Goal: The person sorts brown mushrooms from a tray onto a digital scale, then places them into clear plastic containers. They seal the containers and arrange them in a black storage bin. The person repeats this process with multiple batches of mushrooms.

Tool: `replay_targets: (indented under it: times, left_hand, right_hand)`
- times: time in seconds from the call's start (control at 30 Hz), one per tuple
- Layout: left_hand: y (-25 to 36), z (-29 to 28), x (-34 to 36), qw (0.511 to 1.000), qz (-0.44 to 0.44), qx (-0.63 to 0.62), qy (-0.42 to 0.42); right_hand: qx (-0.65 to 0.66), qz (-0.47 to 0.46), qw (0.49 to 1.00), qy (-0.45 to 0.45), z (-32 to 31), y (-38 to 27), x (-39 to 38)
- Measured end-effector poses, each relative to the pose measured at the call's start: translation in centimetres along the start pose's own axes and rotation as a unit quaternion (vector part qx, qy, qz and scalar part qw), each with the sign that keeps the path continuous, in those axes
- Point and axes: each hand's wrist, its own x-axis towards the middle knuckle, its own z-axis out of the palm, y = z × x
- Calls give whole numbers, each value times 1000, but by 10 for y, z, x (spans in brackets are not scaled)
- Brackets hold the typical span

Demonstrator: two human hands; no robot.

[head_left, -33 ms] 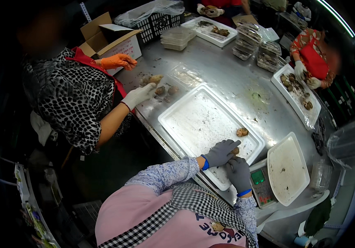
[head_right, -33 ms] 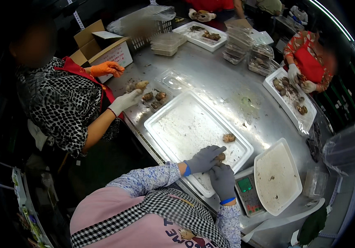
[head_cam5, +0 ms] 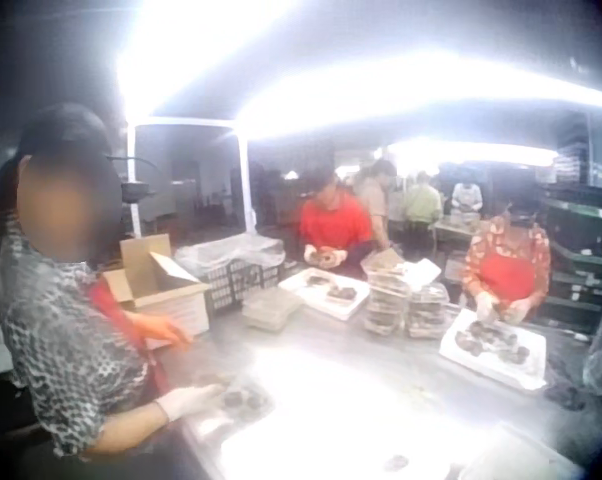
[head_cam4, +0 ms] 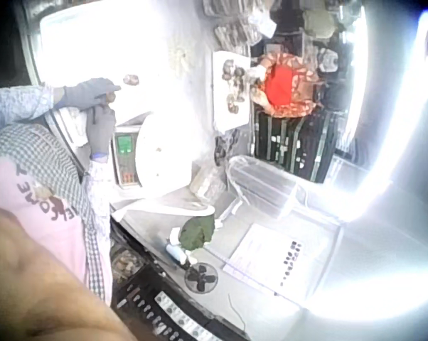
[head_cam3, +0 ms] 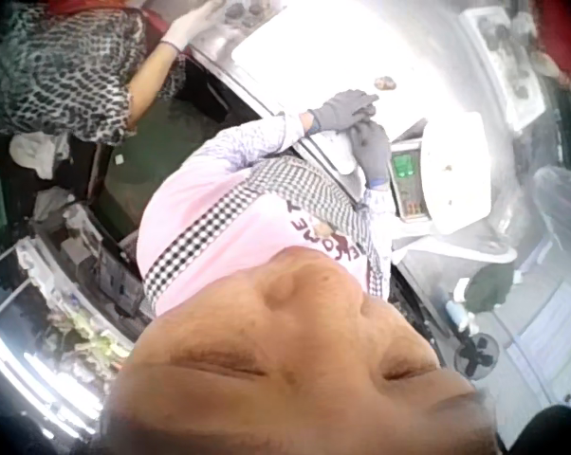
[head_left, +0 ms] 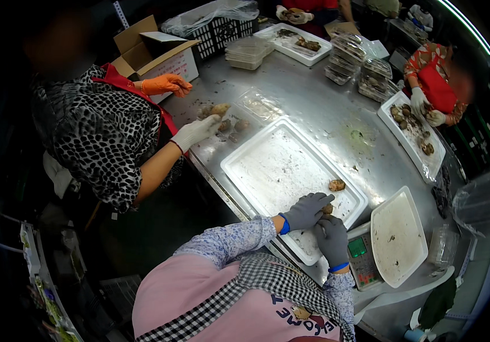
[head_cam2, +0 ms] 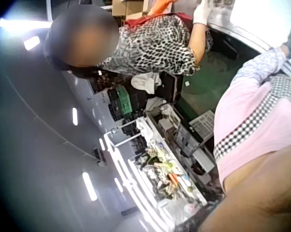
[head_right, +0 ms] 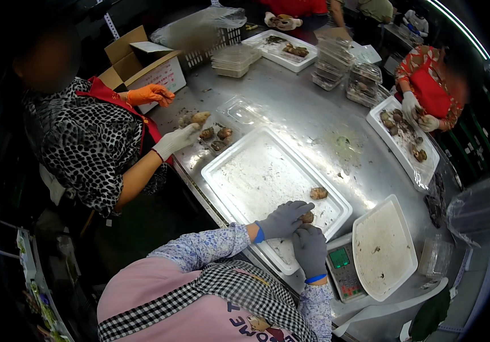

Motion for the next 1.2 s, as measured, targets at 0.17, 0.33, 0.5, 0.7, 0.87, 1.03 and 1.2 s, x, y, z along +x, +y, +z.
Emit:
replay_targets:
  times: [0.17,0.33,0.5,0.7,0.87,1.03,1.2]
  left_hand:
    - [-23,-36,-5,997,-76,5,25]
    - [-25,-61,-22,988,-149,-38,6]
    - [-15,-59,-24,988,-109,-97,-53]
    - [-26,-76,-38,995,-77,-66,-17]
    - [-33,-102,-54,994,-92,-66,7]
    - [-41,-127,-68,993,-102,-53,28]
    - [-45,-148,-79,990,-124,-64,28]
  right_hand:
    - [36,43,993,105,-2,-14,1]
    - [74,32,994,-70,11,-25,-21]
    - [103,58,984,-129,16,-41,-20]
    - [32,78,988,-132,20,-35,-31]
    - [1,86,987,-134,22,-42,-26]
    - [-35,61,989,-131,21,-59,-8]
    - [4,77,987,-138,23,-84,15]
